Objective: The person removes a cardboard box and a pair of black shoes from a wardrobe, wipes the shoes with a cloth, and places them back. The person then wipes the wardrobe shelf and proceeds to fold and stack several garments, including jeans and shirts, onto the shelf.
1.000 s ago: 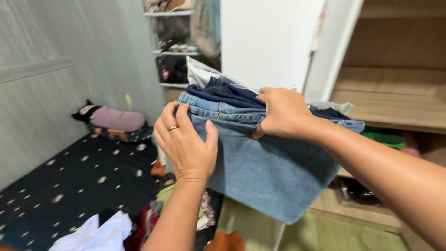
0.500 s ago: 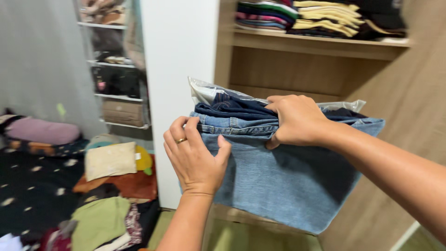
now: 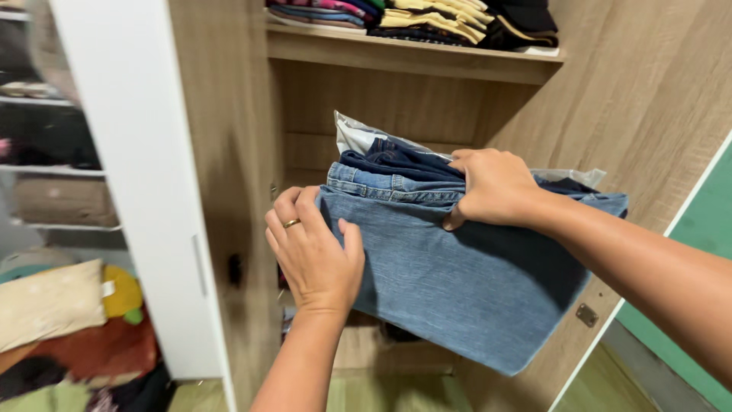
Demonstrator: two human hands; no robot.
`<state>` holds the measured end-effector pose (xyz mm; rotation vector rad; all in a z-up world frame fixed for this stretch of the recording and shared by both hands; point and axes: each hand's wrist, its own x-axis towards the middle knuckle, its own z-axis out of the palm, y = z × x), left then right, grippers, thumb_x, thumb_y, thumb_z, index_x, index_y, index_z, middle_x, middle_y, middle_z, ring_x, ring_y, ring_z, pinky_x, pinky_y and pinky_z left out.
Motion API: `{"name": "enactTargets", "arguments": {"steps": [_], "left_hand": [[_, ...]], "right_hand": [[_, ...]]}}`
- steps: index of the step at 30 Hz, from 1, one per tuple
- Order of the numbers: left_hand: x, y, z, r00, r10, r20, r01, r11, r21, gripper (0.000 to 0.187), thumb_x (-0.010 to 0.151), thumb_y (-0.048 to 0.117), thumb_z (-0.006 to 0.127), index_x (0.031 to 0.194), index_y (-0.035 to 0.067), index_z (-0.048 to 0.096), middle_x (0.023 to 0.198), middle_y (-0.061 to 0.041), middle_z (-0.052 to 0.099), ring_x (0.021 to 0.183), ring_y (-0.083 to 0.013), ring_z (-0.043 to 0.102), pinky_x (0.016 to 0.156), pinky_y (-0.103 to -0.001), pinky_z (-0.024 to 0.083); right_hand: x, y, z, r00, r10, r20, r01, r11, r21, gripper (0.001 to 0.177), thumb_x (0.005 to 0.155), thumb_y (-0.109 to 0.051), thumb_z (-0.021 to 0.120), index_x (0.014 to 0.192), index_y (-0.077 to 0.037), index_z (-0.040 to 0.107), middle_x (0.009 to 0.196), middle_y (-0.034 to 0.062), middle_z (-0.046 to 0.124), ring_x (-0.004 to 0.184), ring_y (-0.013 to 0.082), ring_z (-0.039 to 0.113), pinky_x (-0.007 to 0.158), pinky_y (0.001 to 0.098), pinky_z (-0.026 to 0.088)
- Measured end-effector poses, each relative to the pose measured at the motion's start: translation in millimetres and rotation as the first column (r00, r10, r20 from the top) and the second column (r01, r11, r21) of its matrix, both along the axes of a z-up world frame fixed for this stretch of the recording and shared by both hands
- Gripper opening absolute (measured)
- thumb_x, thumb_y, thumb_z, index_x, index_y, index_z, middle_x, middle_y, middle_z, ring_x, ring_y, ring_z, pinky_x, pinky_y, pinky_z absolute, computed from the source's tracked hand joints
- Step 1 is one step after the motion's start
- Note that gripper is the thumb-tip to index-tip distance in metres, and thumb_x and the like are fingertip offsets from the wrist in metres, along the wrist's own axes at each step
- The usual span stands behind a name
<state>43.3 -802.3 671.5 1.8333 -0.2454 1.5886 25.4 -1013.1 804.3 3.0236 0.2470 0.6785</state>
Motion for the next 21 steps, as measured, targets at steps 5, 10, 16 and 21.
{"name": "enactTargets", "arguments": {"steps": [5, 10, 16, 21], "left_hand": [[95.3, -28.7, -2.5, 1.000, -0.018, -0.015, 0.018, 1.000, -0.011, 0.051, 0.079, 0.014, 0.067, 0.126, 0.001, 0.054, 0.129, -0.019, 0.053, 0.120, -0.0397, 0.048, 0.102, -0.053, 0.039], [207.7, -39.8, 7.7, 0.997, -0.030, -0.073, 0.033, 0.999, 0.039, 0.050, 0.077, 0.015, 0.068, 0.123, 0.002, 0.056, 0.128, -0.019, 0.053, 0.117, -0.0395, 0.048, 0.101, -0.053, 0.038], [322.7, -33.8, 27.6, 0.986, 0.034, -0.164, -0.021, 0.997, 0.081, 0.049, 0.077, 0.017, 0.070, 0.122, 0.003, 0.057, 0.129, -0.018, 0.053, 0.118, -0.0385, 0.047, 0.100, -0.052, 0.037], [377.5, -45.2, 24.0, 0.980, 0.070, -0.185, -0.053, 0.994, 0.096, 0.050, 0.077, 0.017, 0.071, 0.122, 0.003, 0.057, 0.129, -0.018, 0.053, 0.117, -0.0382, 0.046, 0.100, -0.051, 0.037]], "right_hand": [[87.8, -35.7, -5.4, 0.995, -0.094, -0.023, 0.095, 0.994, 0.051, 0.067, 0.046, -0.034, 0.093, 0.107, -0.012, 0.078, 0.110, 0.0078, 0.076, 0.102, 0.0335, 0.071, 0.089, 0.0437, 0.055], [187.2, -58.3, -3.0, 0.988, -0.157, -0.003, 0.157, 0.988, 0.009, 0.082, 0.046, -0.038, 0.096, 0.119, -0.011, 0.072, 0.111, 0.0136, 0.074, 0.104, 0.0339, 0.070, 0.090, 0.0431, 0.055], [281.6, -74.1, 12.1, 0.968, -0.245, -0.059, 0.244, 0.969, -0.034, 0.070, 0.050, -0.037, 0.091, 0.114, -0.014, 0.076, 0.114, 0.0080, 0.075, 0.105, 0.0324, 0.071, 0.089, 0.0439, 0.056], [348.1, -90.7, 17.3, 0.952, -0.301, -0.050, 0.305, 0.948, 0.090, 0.077, 0.049, -0.035, 0.093, 0.122, -0.015, 0.074, 0.109, 0.0127, 0.077, 0.103, 0.0326, 0.073, 0.090, 0.0420, 0.057]]}}
